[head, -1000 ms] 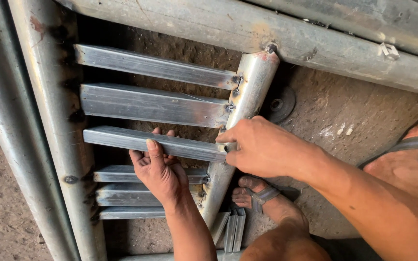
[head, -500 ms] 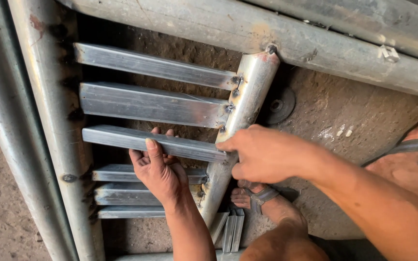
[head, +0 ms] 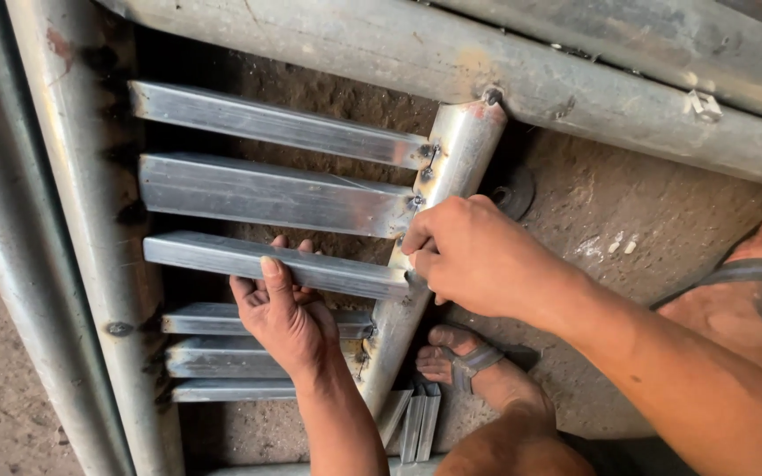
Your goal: Using an angle grinder to cut a small metal section and then fitting it into a larger metal gate structure.
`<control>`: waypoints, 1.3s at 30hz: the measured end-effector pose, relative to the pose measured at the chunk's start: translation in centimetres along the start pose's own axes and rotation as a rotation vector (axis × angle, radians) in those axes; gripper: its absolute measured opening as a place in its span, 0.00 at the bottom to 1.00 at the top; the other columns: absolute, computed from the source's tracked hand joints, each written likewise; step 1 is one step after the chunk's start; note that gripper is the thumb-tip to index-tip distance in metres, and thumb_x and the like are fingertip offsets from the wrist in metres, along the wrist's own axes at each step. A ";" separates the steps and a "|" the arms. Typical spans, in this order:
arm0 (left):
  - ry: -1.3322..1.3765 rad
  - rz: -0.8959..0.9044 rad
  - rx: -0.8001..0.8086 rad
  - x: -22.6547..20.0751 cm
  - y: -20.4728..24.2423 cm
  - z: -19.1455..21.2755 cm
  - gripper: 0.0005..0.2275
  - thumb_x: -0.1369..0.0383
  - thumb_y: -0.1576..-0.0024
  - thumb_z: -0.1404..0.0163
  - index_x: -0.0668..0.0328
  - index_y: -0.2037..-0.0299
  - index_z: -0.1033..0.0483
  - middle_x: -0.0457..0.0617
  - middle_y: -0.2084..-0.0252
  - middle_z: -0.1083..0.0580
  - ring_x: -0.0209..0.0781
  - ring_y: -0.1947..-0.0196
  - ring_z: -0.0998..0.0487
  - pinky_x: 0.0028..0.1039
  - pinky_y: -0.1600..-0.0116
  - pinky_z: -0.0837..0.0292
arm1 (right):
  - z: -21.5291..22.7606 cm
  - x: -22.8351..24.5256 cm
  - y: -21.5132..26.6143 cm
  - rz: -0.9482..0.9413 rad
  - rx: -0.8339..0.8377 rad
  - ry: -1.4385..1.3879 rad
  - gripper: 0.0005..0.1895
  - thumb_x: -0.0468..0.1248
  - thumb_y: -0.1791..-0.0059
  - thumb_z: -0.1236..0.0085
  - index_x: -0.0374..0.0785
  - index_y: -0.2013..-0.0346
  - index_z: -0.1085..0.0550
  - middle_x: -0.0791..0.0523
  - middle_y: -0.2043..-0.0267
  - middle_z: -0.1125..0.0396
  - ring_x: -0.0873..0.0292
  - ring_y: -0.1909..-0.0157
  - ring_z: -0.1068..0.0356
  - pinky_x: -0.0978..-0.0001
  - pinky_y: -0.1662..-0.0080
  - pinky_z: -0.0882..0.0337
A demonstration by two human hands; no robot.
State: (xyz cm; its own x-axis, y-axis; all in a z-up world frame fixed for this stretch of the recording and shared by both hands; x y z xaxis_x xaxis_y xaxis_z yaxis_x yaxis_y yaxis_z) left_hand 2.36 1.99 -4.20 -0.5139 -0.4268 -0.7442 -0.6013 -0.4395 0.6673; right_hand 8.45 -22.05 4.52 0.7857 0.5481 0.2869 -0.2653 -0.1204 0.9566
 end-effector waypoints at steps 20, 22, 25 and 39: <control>0.005 0.011 -0.007 -0.6 0.3 -0.7 0.19 0.71 0.40 0.44 0.64 0.41 0.35 0.64 0.52 0.23 0.61 0.59 0.15 0.47 0.55 0.12 | -3.6 -1.4 -2.7 0.042 -0.106 0.035 0.10 0.31 0.53 0.50 0.34 0.72 0.20 0.53 0.90 0.32 0.56 0.83 0.25 0.66 0.70 0.25; 0.001 0.013 -0.002 -0.5 0.3 -0.8 0.19 0.71 0.40 0.44 0.64 0.41 0.35 0.64 0.52 0.23 0.60 0.59 0.15 0.47 0.55 0.12 | -3.6 -1.4 -2.7 0.039 -0.098 0.050 0.11 0.31 0.53 0.50 0.33 0.73 0.20 0.54 0.90 0.32 0.56 0.83 0.25 0.66 0.70 0.25; 0.010 0.004 -0.004 -0.5 0.3 -0.7 0.19 0.71 0.40 0.44 0.64 0.41 0.35 0.64 0.53 0.23 0.61 0.59 0.15 0.47 0.55 0.12 | -3.7 -1.4 -2.8 0.048 -0.099 0.041 0.11 0.31 0.52 0.51 0.34 0.74 0.21 0.54 0.91 0.33 0.55 0.83 0.26 0.66 0.70 0.25; 0.019 0.013 -0.019 -0.4 0.3 -0.7 0.20 0.71 0.40 0.45 0.63 0.39 0.35 0.64 0.52 0.23 0.61 0.59 0.15 0.49 0.54 0.13 | -3.9 -2.0 -3.8 0.073 -0.121 0.072 0.13 0.32 0.53 0.51 0.35 0.79 0.23 0.52 0.91 0.33 0.52 0.83 0.27 0.65 0.70 0.25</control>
State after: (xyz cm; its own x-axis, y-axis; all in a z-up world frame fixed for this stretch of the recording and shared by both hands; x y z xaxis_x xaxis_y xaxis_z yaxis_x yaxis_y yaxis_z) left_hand 2.80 1.48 -3.67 -0.5098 -0.4471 -0.7350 -0.5830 -0.4487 0.6773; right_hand 5.70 -19.52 0.13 0.7208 0.5999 0.3472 -0.3893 -0.0640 0.9189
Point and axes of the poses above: each hand's wrist, its own y-axis away from the middle knuckle, its own z-axis out of the back of the hand, x = y × z, the point moved 5 cm from there along -y, towards the middle knuckle
